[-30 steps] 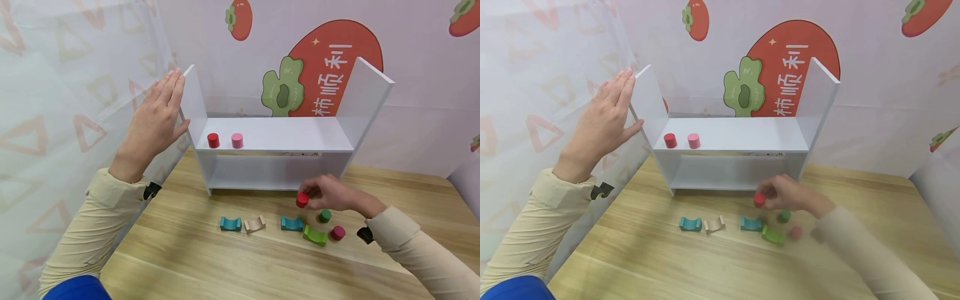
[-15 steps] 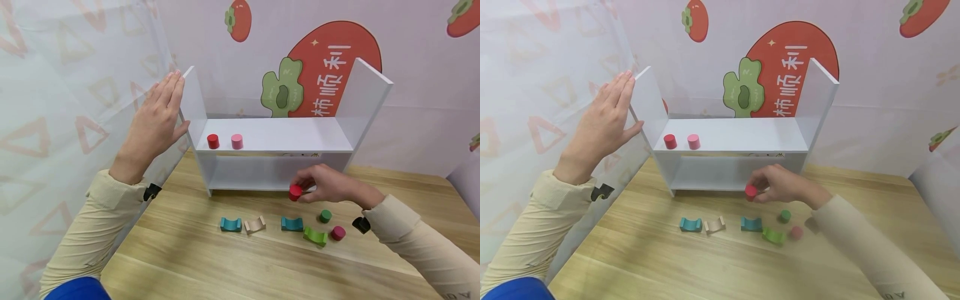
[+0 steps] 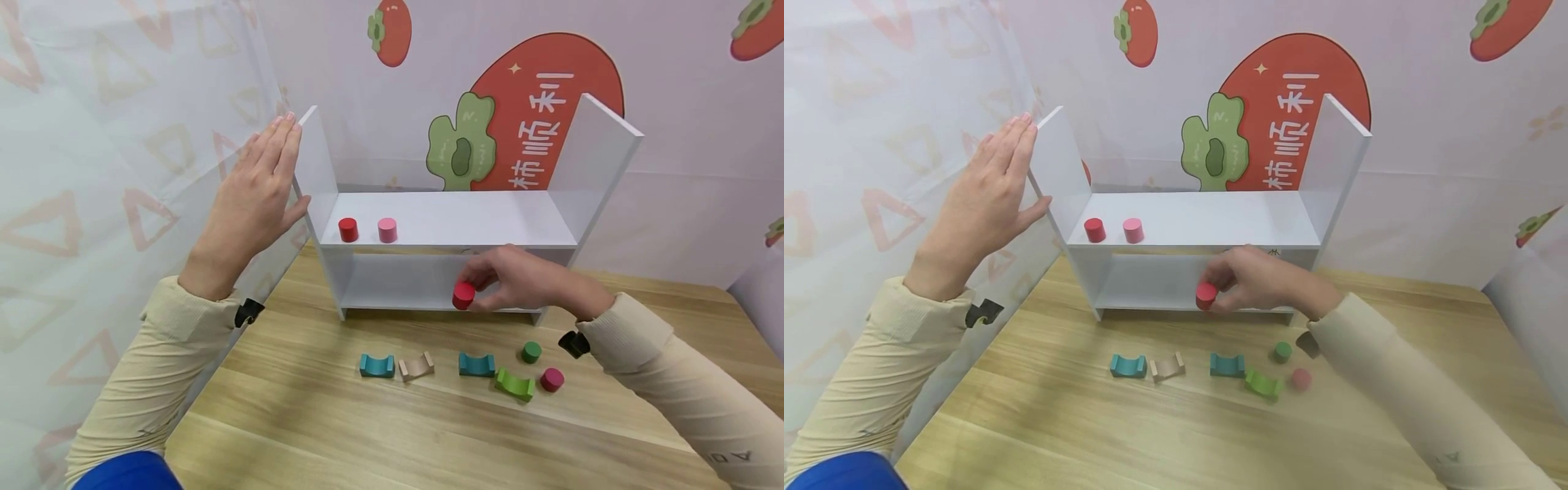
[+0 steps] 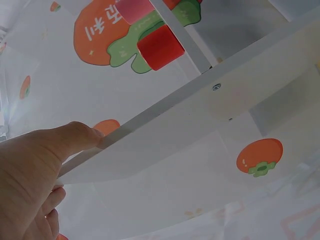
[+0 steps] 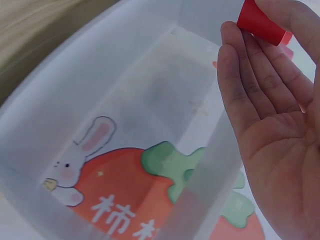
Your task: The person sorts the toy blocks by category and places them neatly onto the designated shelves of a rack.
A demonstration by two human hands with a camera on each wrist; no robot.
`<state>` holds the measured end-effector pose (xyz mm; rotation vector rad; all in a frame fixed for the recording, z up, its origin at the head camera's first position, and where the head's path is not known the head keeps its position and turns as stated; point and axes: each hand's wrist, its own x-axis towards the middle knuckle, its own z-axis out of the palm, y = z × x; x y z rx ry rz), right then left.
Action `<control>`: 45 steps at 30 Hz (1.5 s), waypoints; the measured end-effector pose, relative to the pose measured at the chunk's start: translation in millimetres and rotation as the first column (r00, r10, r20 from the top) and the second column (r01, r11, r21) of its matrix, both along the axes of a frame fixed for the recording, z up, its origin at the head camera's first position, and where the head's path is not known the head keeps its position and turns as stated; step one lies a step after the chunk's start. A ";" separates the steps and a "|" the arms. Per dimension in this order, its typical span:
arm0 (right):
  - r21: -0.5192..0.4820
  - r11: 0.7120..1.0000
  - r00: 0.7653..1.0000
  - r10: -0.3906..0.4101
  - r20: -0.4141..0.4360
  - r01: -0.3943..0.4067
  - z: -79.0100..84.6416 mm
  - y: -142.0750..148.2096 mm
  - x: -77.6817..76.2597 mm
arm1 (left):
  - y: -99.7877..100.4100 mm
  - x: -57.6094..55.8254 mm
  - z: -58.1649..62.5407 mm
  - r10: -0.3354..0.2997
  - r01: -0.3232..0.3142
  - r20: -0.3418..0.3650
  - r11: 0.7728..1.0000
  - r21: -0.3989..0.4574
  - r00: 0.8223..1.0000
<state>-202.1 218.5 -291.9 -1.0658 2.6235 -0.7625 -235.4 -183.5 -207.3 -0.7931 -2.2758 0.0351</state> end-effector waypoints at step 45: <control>-0.072 0.986 0.986 -0.153 -0.060 0.149 52.7 -43.2 -62.8 | -1.1 -1.9 -0.9 0.000 0.000 -0.005 1.000 -0.009 1.000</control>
